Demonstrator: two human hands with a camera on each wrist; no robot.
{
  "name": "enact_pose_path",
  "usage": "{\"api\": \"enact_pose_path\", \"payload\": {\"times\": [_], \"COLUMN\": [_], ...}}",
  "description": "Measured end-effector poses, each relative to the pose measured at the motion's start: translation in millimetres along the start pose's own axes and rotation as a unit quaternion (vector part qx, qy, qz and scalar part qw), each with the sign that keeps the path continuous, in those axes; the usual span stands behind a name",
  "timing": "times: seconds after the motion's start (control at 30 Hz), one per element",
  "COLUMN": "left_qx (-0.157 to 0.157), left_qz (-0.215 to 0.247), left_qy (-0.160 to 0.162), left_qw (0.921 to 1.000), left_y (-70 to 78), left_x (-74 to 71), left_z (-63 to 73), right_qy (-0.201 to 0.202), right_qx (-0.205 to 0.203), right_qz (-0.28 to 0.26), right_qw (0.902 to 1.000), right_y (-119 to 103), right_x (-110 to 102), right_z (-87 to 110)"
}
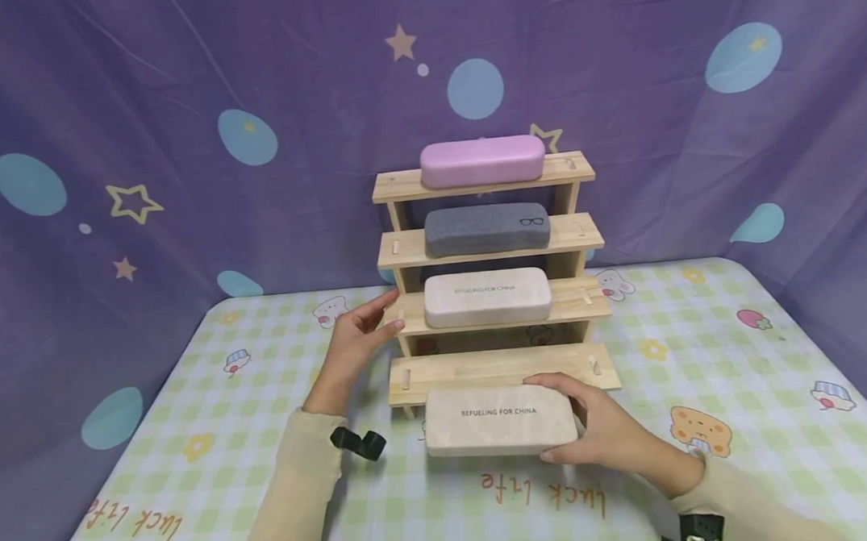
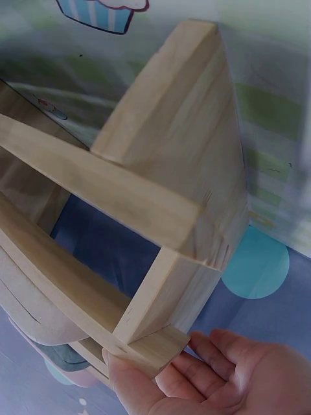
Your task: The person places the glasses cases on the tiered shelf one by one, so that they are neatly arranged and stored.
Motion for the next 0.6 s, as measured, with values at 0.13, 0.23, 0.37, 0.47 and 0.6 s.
{"api": "enact_pose_path", "payload": {"times": [0.13, 0.23, 0.37, 0.47, 0.6], "left_qx": [0.007, 0.007, 0.003, 0.002, 0.003], "left_qz": [-0.002, -0.002, -0.005, -0.004, -0.006], "left_qy": [-0.002, -0.001, 0.002, 0.002, 0.0], "left_qw": [1.0, 1.0, 1.0, 1.0, 1.0], "left_y": [0.0, -0.4, -1.2, -2.0, -0.9], "left_x": [-0.2, -0.6, -1.0, -1.0, 0.0], "left_z": [0.3, 0.4, 0.2, -0.2, -0.5], "right_qy": [-0.002, -0.001, 0.004, 0.001, -0.01], "right_qx": [-0.026, -0.027, -0.017, -0.011, 0.005], "right_qz": [-0.016, -0.017, -0.018, -0.029, -0.048], "right_qw": [0.9995, 0.9995, 0.9997, 0.9995, 0.9988], "right_y": [-5, -4, -2, 0, 4], "right_x": [-9, -14, -18, -19, -20], "right_z": [-8.7, -16.2, -25.1, -30.0, -35.4]}}
Point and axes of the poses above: each hand's wrist, its own z-axis away from the middle knuckle, its own x-axis out of the palm, y = z × x, the point moved 6 cm from there along -z, towards the middle knuckle, and after that the axes turned 4 degrees about y, right-handed, at the moved point
